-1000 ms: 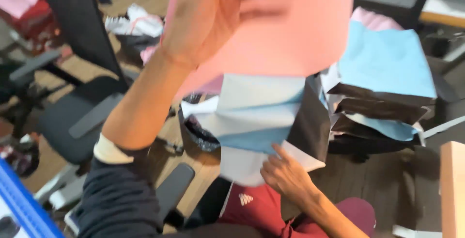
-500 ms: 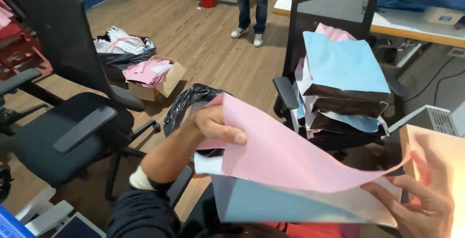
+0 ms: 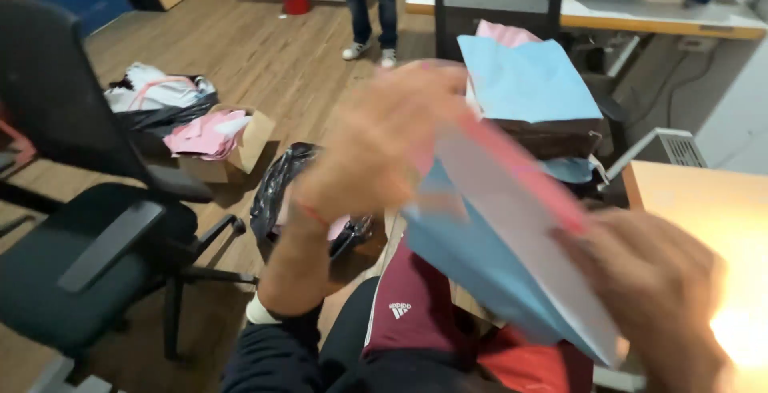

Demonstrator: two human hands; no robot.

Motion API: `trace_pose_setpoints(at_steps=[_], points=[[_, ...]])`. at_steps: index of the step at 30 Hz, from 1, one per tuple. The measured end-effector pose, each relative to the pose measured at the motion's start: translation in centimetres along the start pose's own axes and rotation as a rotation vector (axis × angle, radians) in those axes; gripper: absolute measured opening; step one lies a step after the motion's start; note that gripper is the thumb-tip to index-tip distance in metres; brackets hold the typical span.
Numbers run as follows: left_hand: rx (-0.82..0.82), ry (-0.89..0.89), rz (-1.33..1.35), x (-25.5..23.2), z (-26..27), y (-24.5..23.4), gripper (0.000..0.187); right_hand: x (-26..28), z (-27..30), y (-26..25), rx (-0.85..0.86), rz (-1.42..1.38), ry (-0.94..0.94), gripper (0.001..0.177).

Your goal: Sewing fabric panels together using an industrial sewing machine to create bags or covers.

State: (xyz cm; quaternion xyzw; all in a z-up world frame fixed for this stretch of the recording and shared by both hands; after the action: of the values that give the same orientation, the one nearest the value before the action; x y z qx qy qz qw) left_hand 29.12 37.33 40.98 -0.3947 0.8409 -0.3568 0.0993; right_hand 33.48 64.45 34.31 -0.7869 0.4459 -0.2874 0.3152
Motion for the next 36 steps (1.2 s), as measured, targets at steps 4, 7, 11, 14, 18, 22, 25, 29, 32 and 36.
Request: trace_pose_setpoints(at_steps=[4, 7, 11, 14, 18, 22, 25, 29, 32, 36], points=[[0.253, 0.311, 0.473, -6.5, 0.9, 9.5, 0.058, 5.9, -1.0, 2.6, 0.258, 0.106, -0.391, 0.021], [0.482, 0.373, 0.690, -6.3, 4.0, 14.9, 0.050, 6.9, -1.7, 1.8, 0.174, 0.069, -0.439, 0.028], [0.649, 0.152, 0.761, -3.3, 8.3, 17.2, 0.023, 0.9, 5.0, 4.8, -0.078, -0.199, -0.344, 0.027], [0.493, 0.099, 0.899, -1.0, 10.2, 16.9, 0.027, -2.3, 7.2, 8.9, 0.058, -0.440, -0.180, 0.021], [0.621, -0.108, 1.021, -1.3, 13.8, 18.5, 0.028, -3.9, 7.1, 12.3, 0.396, -0.632, -0.024, 0.029], [0.483, 0.171, 0.983, -3.3, 12.6, 15.5, 0.015, -4.1, 8.9, 16.8, 1.137, -0.688, -0.032, 0.071], [0.495, 0.339, 0.910, -4.8, 11.7, 13.4, 0.012, -3.5, 13.8, 20.5, 1.465, -0.919, -0.048, 0.092], [0.632, 0.307, 0.882, -5.3, 12.0, 11.8, 0.018, -2.8, 18.1, 23.4, 1.127, -1.155, 0.101, 0.091], [0.727, 0.252, 0.850, -5.9, 13.1, 11.7, 0.036, -3.9, 15.4, 24.2, 0.767, -0.878, 0.003, 0.078], [0.780, 0.193, 0.909, -7.3, 14.1, 8.9, 0.054, 1.7, 14.6, 19.8, 0.526, -0.797, -0.205, 0.046]])
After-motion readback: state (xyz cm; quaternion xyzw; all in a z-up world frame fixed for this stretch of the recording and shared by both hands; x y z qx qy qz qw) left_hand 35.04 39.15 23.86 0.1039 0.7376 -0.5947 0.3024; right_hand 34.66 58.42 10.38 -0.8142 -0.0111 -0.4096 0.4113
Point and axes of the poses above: each hand's wrist, its own z-axis away from the middle knuckle, its own y-axis out of the palm, x = y × z, the point moved 7 cm from there along -z, towards the middle knuckle, and after that the axes turned 12 degrees about x, right-handed, at the moved point
